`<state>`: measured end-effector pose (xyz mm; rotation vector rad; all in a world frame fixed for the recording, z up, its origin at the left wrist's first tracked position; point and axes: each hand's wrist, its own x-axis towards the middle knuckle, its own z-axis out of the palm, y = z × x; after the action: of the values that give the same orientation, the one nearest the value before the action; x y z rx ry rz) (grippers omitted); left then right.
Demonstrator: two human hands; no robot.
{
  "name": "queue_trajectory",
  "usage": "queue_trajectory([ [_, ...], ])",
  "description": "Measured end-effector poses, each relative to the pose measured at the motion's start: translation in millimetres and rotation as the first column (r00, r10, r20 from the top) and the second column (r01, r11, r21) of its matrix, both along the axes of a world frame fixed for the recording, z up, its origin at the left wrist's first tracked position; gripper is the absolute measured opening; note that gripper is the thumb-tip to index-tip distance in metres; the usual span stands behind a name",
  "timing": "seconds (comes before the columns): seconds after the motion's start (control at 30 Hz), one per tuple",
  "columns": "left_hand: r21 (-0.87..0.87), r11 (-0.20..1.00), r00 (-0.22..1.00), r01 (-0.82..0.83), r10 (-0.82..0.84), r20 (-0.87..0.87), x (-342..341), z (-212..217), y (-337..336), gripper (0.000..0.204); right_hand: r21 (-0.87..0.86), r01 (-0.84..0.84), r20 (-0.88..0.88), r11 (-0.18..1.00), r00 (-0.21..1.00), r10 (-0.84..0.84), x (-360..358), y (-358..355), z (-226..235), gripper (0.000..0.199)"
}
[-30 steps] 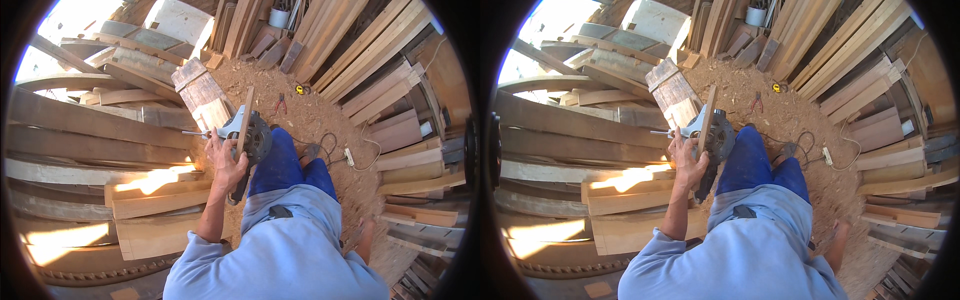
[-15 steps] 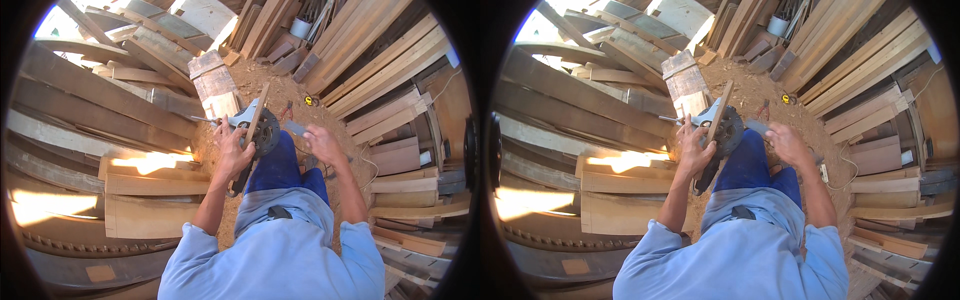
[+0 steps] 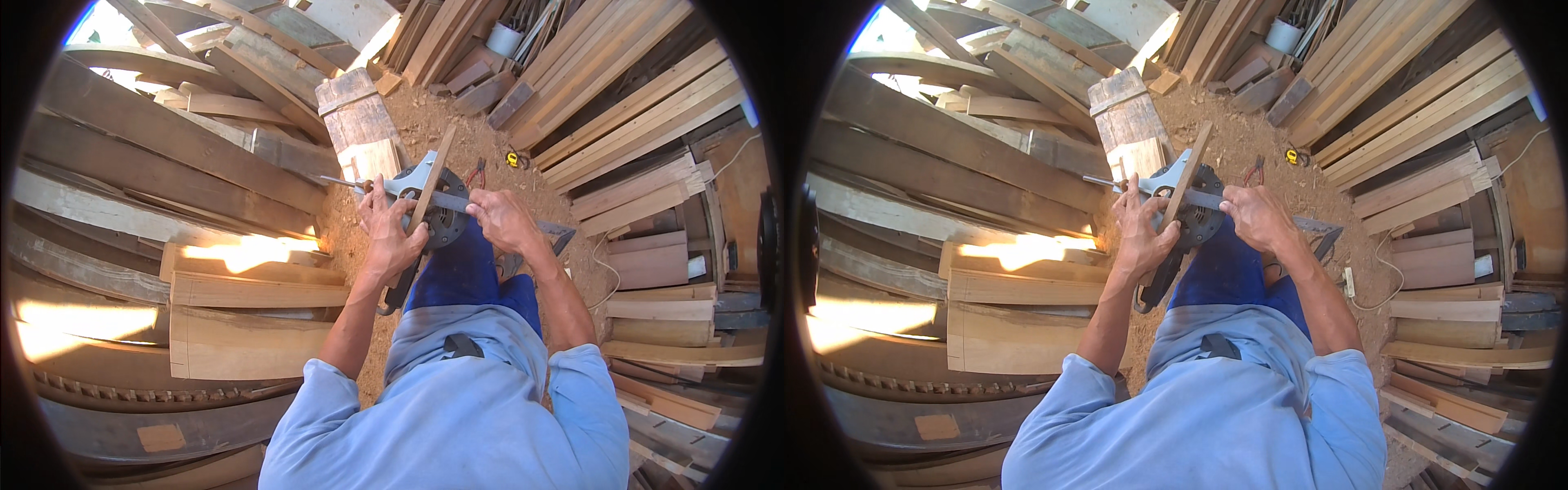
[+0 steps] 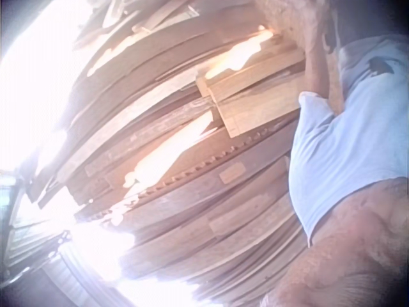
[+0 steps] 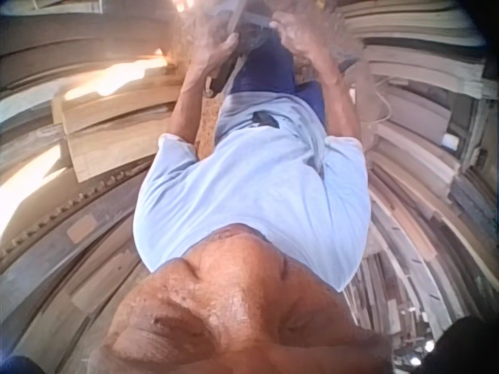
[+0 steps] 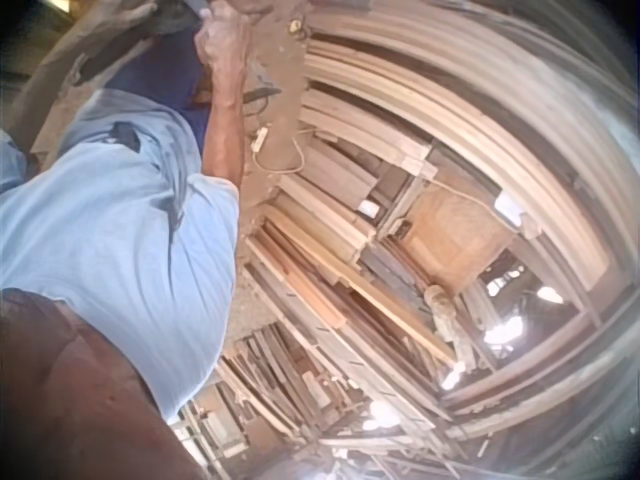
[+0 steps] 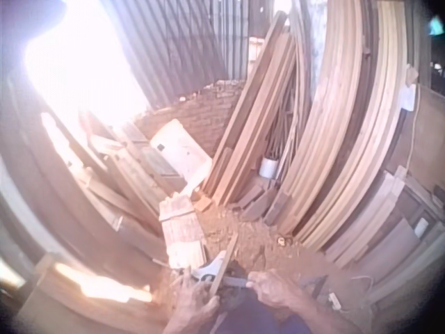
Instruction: The person uses a router to shape the edge of a wooden block, then measures it with a square and uses a file to refine the surface.
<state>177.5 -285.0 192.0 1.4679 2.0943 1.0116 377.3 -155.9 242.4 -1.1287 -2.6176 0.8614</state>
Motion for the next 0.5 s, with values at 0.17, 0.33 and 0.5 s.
queue_trajectory([
  [0.17, -0.007, 1.000, 1.000, 0.005, -0.005, 0.011, 1, 3, 2, 0.042, -0.064, 0.010, -0.019, 0.998, 1.000, -0.012, -1, 1, 0, 0.020],
  [0.33, -0.012, 1.000, 1.000, 0.015, -0.015, -0.006, -1, 3, 2, 0.044, -0.029, 0.004, 0.013, 1.000, 1.000, -0.004, -1, 2, -3, 0.020],
  [0.5, -0.022, 1.000, 0.998, -0.003, 0.002, -0.059, 3, 7, 3, 0.047, 0.111, -0.002, 0.004, 0.994, 1.000, 0.002, 2, -5, -12, 0.021],
])
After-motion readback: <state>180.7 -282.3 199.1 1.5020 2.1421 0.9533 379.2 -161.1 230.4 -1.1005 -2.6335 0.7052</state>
